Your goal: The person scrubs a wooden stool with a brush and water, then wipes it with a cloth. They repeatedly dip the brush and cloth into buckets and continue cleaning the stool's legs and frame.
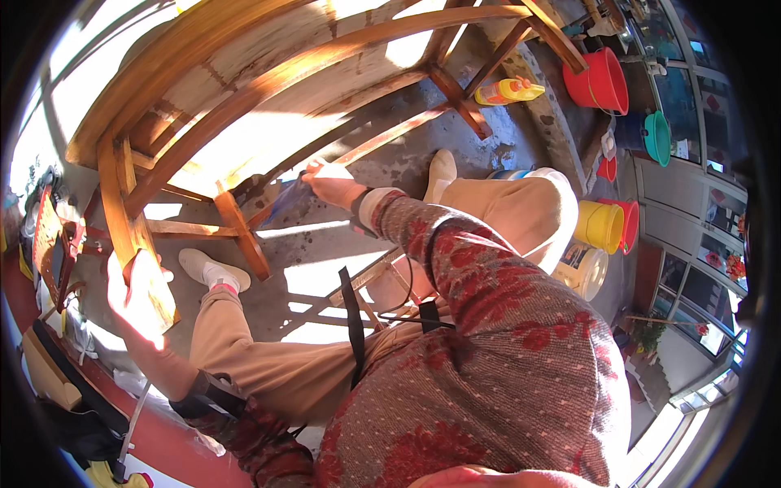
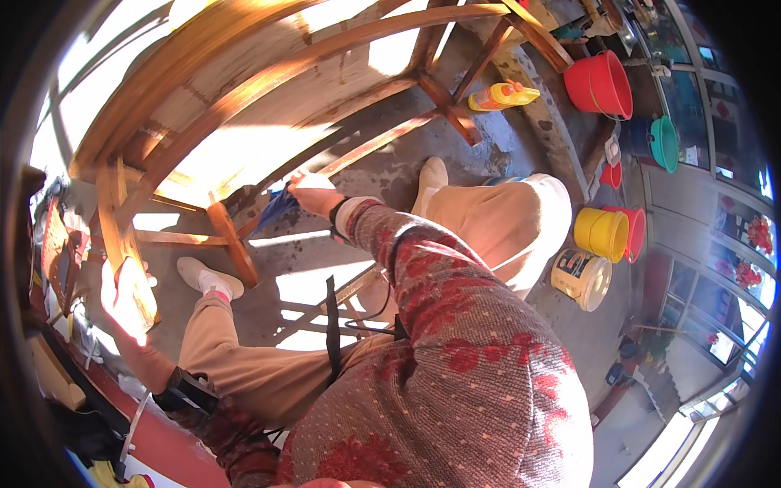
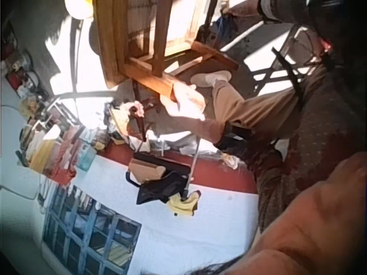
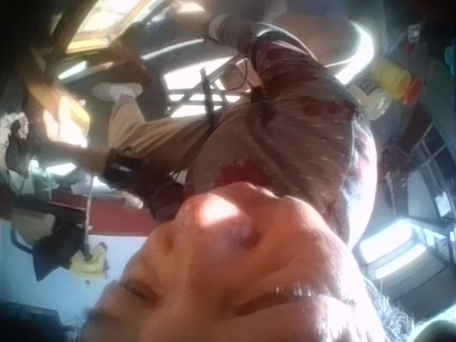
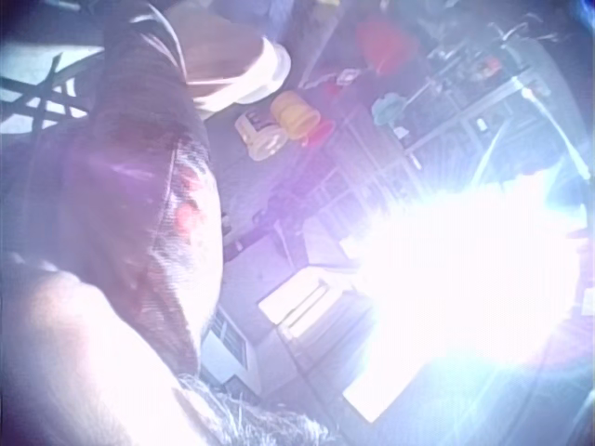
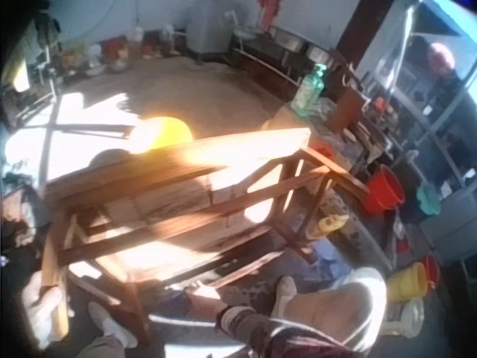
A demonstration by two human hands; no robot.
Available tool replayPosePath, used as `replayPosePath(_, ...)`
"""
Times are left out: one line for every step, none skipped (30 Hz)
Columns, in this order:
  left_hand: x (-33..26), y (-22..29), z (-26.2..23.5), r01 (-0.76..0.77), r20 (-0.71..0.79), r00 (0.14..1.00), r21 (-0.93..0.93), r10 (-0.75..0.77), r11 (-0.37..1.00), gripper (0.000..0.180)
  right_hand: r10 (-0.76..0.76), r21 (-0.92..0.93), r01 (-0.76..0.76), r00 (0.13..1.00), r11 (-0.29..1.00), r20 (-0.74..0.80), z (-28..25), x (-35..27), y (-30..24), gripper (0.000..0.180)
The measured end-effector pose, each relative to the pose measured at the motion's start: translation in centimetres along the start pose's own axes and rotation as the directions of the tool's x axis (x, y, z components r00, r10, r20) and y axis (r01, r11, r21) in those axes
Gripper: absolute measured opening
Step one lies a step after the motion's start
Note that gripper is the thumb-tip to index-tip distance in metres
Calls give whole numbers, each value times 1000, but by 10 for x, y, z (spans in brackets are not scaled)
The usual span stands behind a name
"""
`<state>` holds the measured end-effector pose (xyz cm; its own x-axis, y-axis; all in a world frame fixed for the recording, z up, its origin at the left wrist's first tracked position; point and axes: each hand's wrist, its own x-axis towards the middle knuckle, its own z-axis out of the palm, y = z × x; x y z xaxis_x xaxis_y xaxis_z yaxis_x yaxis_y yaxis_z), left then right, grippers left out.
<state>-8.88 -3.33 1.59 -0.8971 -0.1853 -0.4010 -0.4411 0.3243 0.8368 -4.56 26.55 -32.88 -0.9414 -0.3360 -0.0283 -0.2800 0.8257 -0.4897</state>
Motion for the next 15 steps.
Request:
replayPosePath(-1, 1, 1, 1, -25, 1000, -1, -1, 1000, 32, -88, -53, 80, 981, 995, -175, -12, -12, 25, 7)
replayPosePath(-2, 1, 1, 1, -20, 1000, -14, -1, 1000, 32, -111, -77, 93, 949, 993, -296, -20, -19, 47, 7)
replayPosePath(-1, 1, 1, -6, -25, 1000, -42, 5, 999, 32, 11, -33, -12, 1000, 999, -27, -36, -31, 74, 31)
replayPosePath(-1, 0, 2, -13, -30, 1000, -70, 11, 997, 32, 93, -82, -95, 995, 992, -26, -45, -39, 94, 36)
replayPosePath(1, 0, 1, -4, -15, 1000, -44, 3, 999, 32, 117, -108, -129, 986, 986, -115, -56, -51, 113, 37)
replayPosePath(2, 0, 1, 30, -22, 999, -35, -31, 999, 33, 169, -141, -189, 975, 972, -144, -67, -58, 133, 35)
replayPosePath(3, -1, 0, 56, -31, 998, -26, -57, 998, 33, 251, -176, -272, 959, 946, -131, -79, -66, 152, 35)
replayPosePath(4, -1, -1, 79, -41, 996, -17, -80, 997, 34, 169, -222, -248, 931, 943, -325, -89, -74, 169, 22)
replayPosePath(5, -1, -2, 79, -44, 996, -17, -79, 997, 34, 229, -227, -322, 905, 919, -359, -101, -81, 186, 21)
replayPosePath(6, 0, -2, 79, -44, 996, -17, -80, 997, 34, 291, -259, -393, 888, 883, -355, -113, -86, 202, 19)
replayPosePath(6, 0, -2, 92, -38, 995, -21, -93, 995, 34, 328, -256, -448, 856, 857, -399, -124, -90, 216, 18)
replayPosePath(6, 1, -3, 74, -39, 997, -2, -74, 997, 34, 358, -203, -489, 812, 848, -460, -137, -95, 226, 18)
replayPosePath(6, 2, -2, 67, -32, 997, 11, -67, 998, 34, 436, -132, -574, 734, 808, -521, -147, -94, 233, 19)
replayPosePath(5, 2, -2, 58, -28, 998, 18, -58, 998, 34, 548, -54, -683, 629, 729, -552, -159, -94, 238, 20)
replayPosePath(5, 3, -1, 63, -37, 997, 32, -62, 997, 34, 608, 27, -736, 538, 677, -584, -169, -92, 239, 25)
